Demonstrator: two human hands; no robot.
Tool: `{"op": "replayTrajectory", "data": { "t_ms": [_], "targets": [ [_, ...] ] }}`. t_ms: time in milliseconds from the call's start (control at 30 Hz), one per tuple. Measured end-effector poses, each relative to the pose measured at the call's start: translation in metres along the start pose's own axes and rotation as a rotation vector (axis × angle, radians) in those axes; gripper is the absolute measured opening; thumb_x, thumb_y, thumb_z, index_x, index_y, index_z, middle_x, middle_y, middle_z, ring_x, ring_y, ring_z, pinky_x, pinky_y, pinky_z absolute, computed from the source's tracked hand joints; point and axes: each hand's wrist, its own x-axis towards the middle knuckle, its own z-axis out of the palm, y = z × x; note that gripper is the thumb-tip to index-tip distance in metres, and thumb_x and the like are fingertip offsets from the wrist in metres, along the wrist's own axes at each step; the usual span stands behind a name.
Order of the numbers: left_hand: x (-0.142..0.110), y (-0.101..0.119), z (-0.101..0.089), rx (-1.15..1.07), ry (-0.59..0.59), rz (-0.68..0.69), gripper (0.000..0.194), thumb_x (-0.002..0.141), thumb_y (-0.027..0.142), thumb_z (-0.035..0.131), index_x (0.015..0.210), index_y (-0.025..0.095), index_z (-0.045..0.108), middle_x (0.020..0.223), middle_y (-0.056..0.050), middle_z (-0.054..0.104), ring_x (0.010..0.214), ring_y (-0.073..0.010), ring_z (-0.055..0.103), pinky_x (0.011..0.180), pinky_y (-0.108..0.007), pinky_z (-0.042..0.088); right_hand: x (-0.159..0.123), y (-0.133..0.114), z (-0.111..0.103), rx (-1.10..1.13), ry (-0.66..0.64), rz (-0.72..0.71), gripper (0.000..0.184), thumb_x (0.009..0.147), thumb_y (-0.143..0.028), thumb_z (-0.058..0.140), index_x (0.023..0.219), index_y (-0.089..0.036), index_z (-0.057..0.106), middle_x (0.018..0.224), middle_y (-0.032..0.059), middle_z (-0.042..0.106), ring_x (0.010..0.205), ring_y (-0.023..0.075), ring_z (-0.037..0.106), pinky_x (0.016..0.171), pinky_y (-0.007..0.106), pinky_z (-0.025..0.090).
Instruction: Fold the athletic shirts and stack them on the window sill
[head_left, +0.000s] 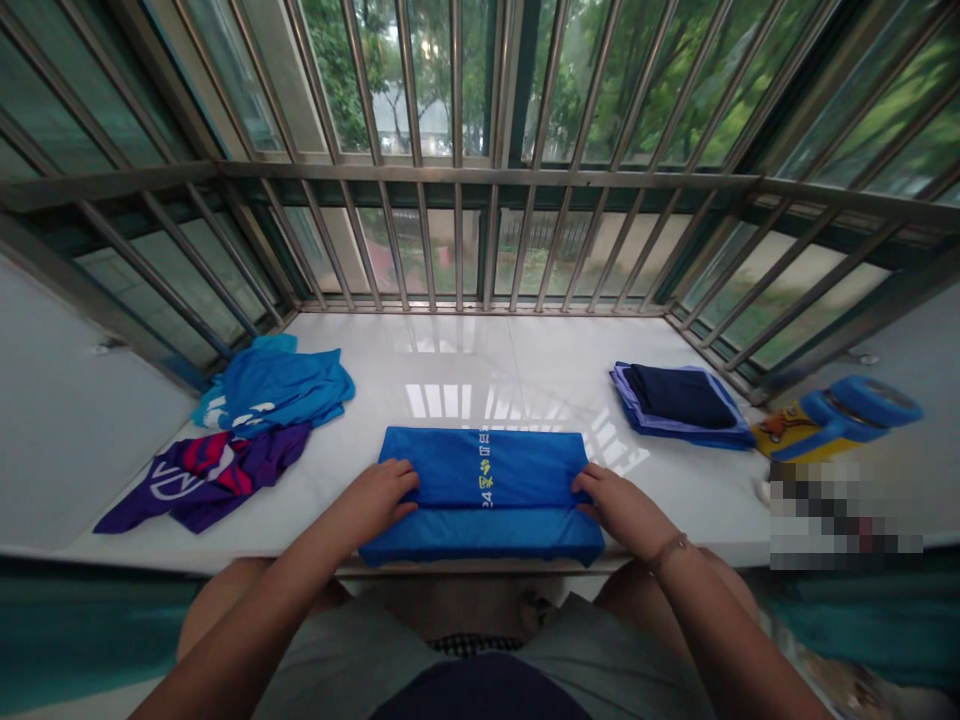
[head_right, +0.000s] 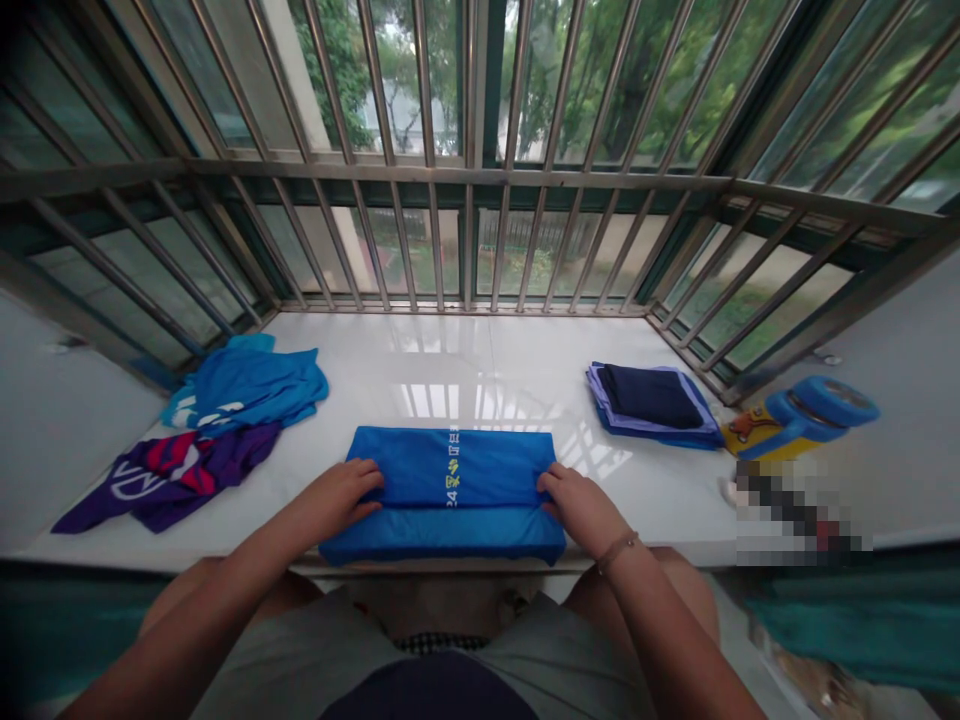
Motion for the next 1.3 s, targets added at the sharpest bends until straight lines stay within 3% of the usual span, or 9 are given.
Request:
{"op": "replayTrajectory", "data": {
  "t_ms": [67, 267, 500, 667, 800, 867, 1000, 1100, 1300],
  "targets": [
    [-0.007, 0.002, 0.007, 0.049, 0.023, -0.024, 0.005, 0.101, 0.024, 0.068, 0.103, 0.023, 0.073, 0.11, -0.008, 0.073, 0.103, -0.0278, 0.069, 0.09, -0.039, 0.051, -0.006, 0.001, 0.0, -0.005, 0.026, -0.041, 0.015, 0.101, -0.022, 0.062, 0.106, -0.024, 0.076, 0.111, 0.009, 0.074, 0.1, 0.0247, 0.071, 0.091, 0.036, 0.054],
    [-0.017, -0.003, 0.007, 0.06, 0.089, -0.037, 0.018, 0.108, 0.024, 0.056, 0.102, 0.024, 0.073, 0.111, -0.007, 0.075, 0.106, -0.0269, 0.071, 0.097, -0.041, 0.051, -0.015, -0.005, -0.011, -0.073, 0.169, -0.106, 0.029, 0.111, -0.031, 0.051, 0.118, -0.023, 0.078, 0.114, 0.0125, 0.076, 0.102, 0.0281, 0.069, 0.093, 0.043, 0.055],
    [-0.024, -0.019, 0.002, -0.107, 0.078, 0.002, 0.021, 0.107, 0.037, 0.058, 0.107, 0.027, 0.076, 0.111, -0.008, 0.077, 0.103, -0.025, 0.073, 0.094, -0.037, 0.055, -0.016, -0.006, -0.007, 0.023, 0.029, -0.109, 0.029, 0.11, -0.037, 0.054, 0.106, -0.024, 0.08, 0.108, 0.0103, 0.075, 0.1, 0.0256, 0.071, 0.094, 0.039, 0.055],
    [0.018, -0.059, -0.01, -0.131, 0.198, -0.108, 0.03, 0.105, 0.032, 0.052, 0.118, 0.024, 0.077, 0.123, -0.012, 0.078, 0.116, -0.0283, 0.071, 0.109, -0.043, 0.052, 0.028, 0.011, -0.014, -0.064, 0.163, 0.004, 0.026, 0.107, -0.026, 0.054, 0.12, -0.021, 0.077, 0.121, 0.0131, 0.076, 0.113, 0.0284, 0.069, 0.103, 0.041, 0.053],
    [0.065, -0.084, -0.023, -0.127, 0.033, -0.233, 0.033, 0.091, 0.037, 0.069, 0.119, 0.021, 0.076, 0.12, -0.014, 0.079, 0.112, -0.0304, 0.074, 0.102, -0.041, 0.055, 0.074, 0.019, -0.014, -0.079, 0.07, 0.084, 0.048, 0.099, -0.019, 0.066, 0.147, -0.017, 0.064, 0.147, 0.0187, 0.067, 0.132, 0.0302, 0.064, 0.111, 0.041, 0.049],
    [0.081, -0.091, -0.029, -0.139, -0.058, -0.233, 0.027, 0.081, 0.039, 0.077, 0.103, 0.023, 0.077, 0.1, -0.008, 0.081, 0.094, -0.0277, 0.075, 0.087, -0.036, 0.056, 0.091, 0.022, -0.014, -0.08, 0.004, 0.111, 0.048, 0.098, -0.018, 0.069, 0.145, -0.016, 0.066, 0.14, 0.0182, 0.072, 0.128, 0.0286, 0.067, 0.107, 0.038, 0.05],
    [0.102, -0.098, -0.039, -0.167, -0.105, -0.21, 0.021, 0.07, 0.039, 0.084, 0.072, 0.024, 0.069, 0.07, 0.0, 0.072, 0.07, -0.0215, 0.068, 0.068, -0.029, 0.048, 0.113, 0.028, -0.022, -0.088, -0.069, 0.116, 0.019, 0.095, -0.02, 0.073, 0.112, -0.019, 0.081, 0.103, 0.0094, 0.081, 0.101, 0.0236, 0.075, 0.09, 0.03, 0.052],
    [0.116, -0.103, -0.05, -0.185, -0.048, -0.227, 0.02, 0.073, 0.04, 0.081, 0.073, 0.024, 0.069, 0.074, 0.0, 0.073, 0.073, -0.0208, 0.067, 0.067, -0.028, 0.046, 0.125, 0.033, -0.037, -0.107, -0.029, 0.139, 0.015, 0.098, -0.02, 0.069, 0.106, -0.018, 0.082, 0.104, 0.0105, 0.08, 0.1, 0.0228, 0.073, 0.09, 0.029, 0.05],
    [0.124, -0.104, -0.079, -0.197, 0.206, -0.331, 0.018, 0.091, 0.039, 0.064, 0.093, 0.021, 0.069, 0.092, -0.005, 0.077, 0.087, -0.0239, 0.069, 0.078, -0.033, 0.049, 0.126, 0.031, -0.075, -0.124, 0.232, 0.179, 0.028, 0.108, -0.023, 0.051, 0.123, -0.014, 0.073, 0.123, 0.0172, 0.07, 0.116, 0.0261, 0.065, 0.103, 0.034, 0.047]
  ]
}}
